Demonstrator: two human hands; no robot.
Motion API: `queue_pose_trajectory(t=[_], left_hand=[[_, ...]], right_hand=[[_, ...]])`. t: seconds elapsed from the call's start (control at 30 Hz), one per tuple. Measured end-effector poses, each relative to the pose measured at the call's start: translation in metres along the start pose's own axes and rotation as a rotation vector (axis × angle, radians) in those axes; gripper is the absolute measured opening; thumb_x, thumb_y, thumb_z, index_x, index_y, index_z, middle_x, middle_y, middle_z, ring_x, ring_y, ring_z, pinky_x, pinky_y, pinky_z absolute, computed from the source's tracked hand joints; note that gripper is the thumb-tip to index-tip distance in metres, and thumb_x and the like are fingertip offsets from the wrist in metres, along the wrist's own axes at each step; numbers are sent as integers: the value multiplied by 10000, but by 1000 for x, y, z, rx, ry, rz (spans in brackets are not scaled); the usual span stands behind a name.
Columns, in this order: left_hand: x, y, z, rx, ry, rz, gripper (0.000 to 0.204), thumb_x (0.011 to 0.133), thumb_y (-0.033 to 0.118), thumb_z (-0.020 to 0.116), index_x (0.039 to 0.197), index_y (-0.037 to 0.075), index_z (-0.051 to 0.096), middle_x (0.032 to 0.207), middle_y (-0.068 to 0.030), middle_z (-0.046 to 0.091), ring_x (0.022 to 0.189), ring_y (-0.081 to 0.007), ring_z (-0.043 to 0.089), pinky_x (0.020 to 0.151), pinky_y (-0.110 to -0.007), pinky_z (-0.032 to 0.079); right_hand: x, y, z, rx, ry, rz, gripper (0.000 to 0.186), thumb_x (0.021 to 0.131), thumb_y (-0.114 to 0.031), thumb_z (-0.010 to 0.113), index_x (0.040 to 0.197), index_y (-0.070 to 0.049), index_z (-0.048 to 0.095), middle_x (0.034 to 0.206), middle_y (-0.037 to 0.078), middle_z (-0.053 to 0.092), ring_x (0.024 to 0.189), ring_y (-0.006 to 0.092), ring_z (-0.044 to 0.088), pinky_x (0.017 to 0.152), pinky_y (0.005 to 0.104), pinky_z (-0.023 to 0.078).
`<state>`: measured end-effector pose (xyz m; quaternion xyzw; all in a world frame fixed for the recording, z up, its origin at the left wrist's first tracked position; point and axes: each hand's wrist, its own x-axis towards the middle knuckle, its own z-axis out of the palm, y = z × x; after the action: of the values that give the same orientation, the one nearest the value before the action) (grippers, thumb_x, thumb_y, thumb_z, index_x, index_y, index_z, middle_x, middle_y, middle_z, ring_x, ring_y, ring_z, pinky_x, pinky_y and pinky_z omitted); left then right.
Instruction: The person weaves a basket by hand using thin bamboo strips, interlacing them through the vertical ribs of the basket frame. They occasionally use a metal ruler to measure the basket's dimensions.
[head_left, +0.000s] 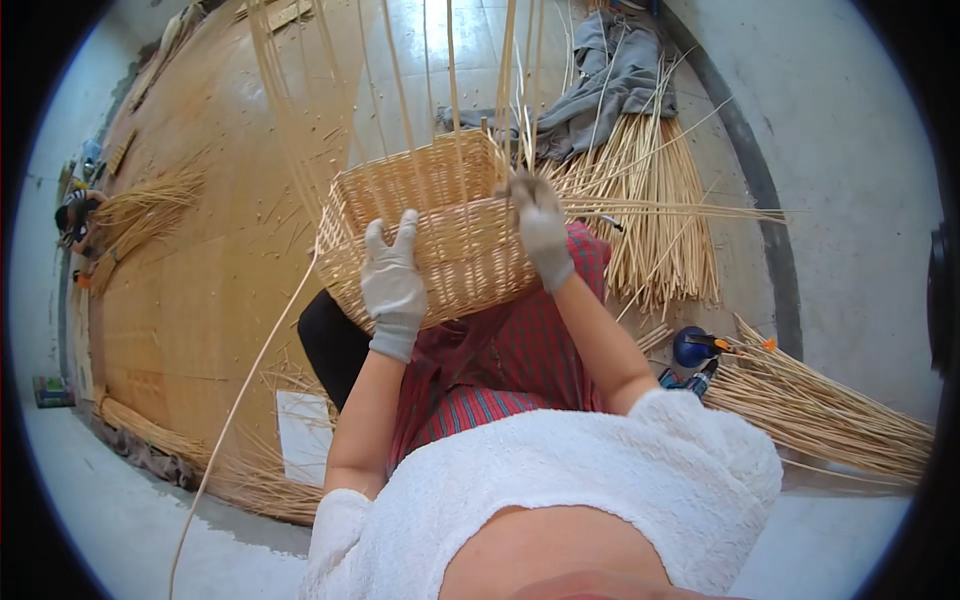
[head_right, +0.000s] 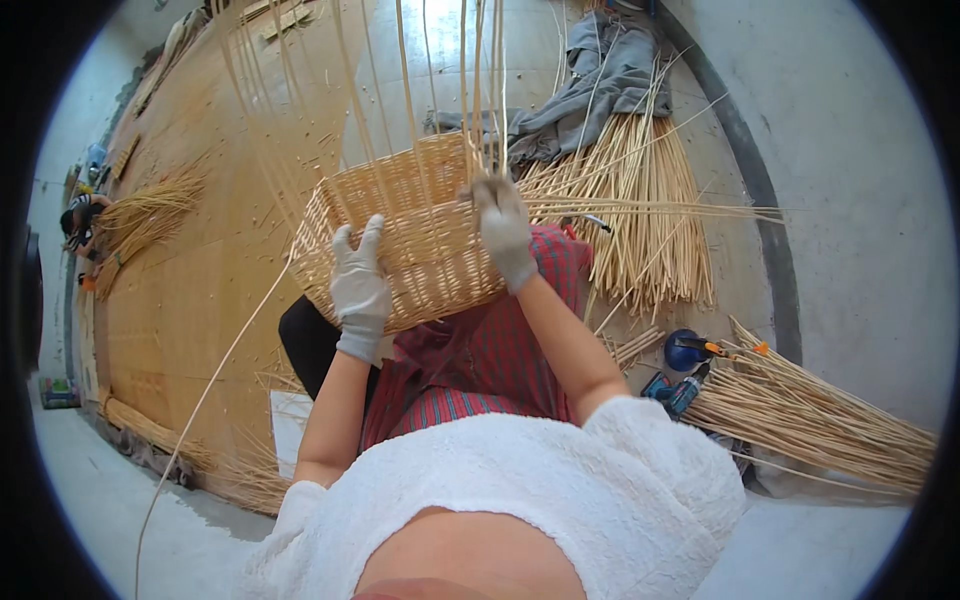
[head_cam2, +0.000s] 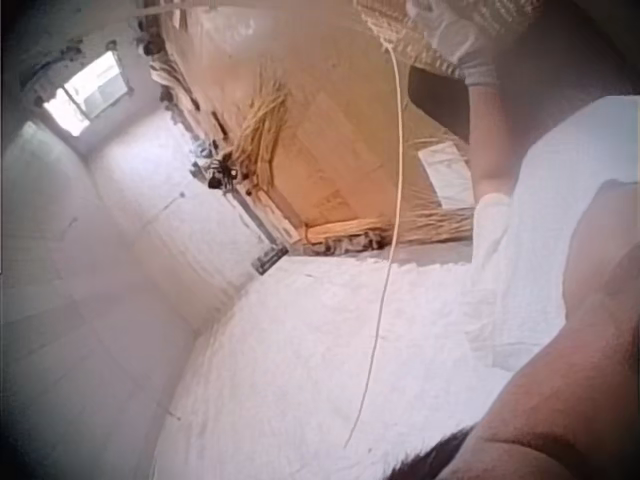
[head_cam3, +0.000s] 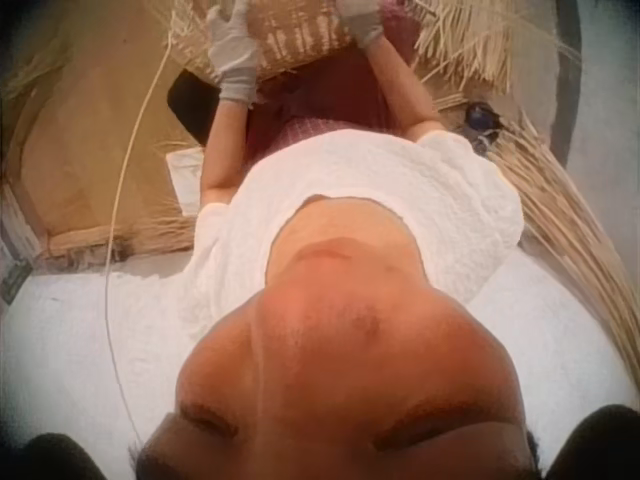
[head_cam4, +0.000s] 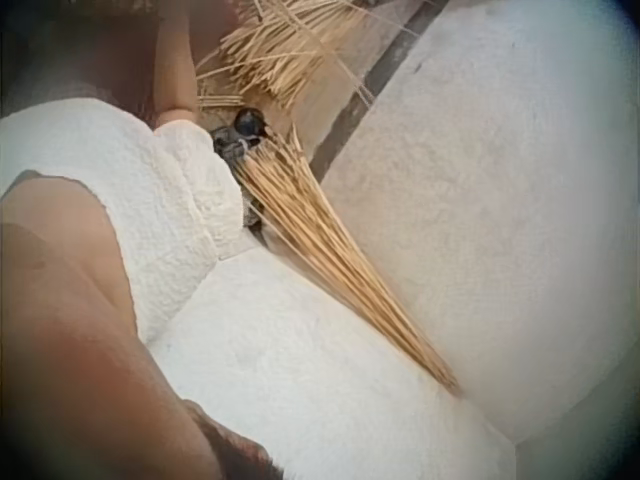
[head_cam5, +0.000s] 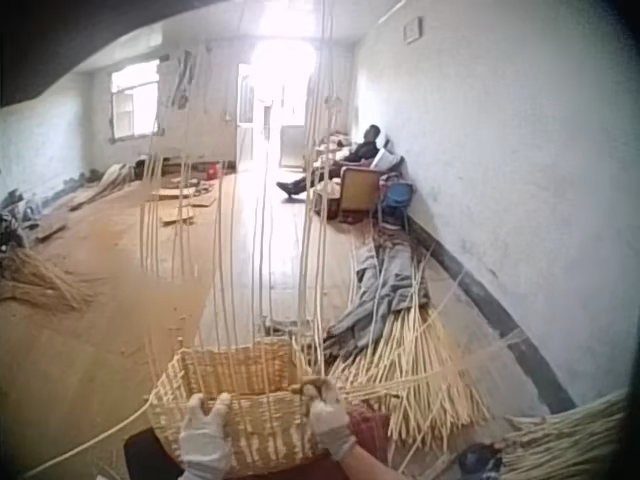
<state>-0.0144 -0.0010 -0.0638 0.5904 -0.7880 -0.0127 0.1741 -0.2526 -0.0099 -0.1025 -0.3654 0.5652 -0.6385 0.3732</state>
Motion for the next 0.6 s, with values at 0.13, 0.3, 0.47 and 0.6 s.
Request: queue_pose_trajectory(t=[0.13,0.3,0.47,0.6], left_hand=[[16,41,-8,-49,262,427,690,852,144,696,1506,198,482,1473,-220,411,1028,-377,657,864,-476,546],[28,93,26,48,-297,82,778,861,156,700,1564,270,387,1535,-232,361,1021,-369,680,838,-460,564],[9,68,18,-537,-71,173,677,861,115,725,1488,248,505,1485,-201,424,1064,-343,681,894,-462,558],[-29,0,23,-672,310,131,275,845,9,740,1082,149,733,1251,-156,612,1155,-330,601,932,-427,520]], right_hand=[[-15,-25,-14,-25,120,-130,161,1012,-51,604,1143,-78,694,1019,48,704,629,79,600,568,238,497],[49,-89,19,-910,277,-973,368,937,-122,706,1302,-98,671,1230,136,626,978,225,671,836,335,538],[16,-104,33,-327,168,-717,449,915,-108,725,1351,-64,624,1230,163,655,1050,255,666,872,366,547],[-49,-78,70,-35,-298,-544,436,920,-59,685,1347,-18,605,1210,168,677,1140,260,642,958,389,518]])
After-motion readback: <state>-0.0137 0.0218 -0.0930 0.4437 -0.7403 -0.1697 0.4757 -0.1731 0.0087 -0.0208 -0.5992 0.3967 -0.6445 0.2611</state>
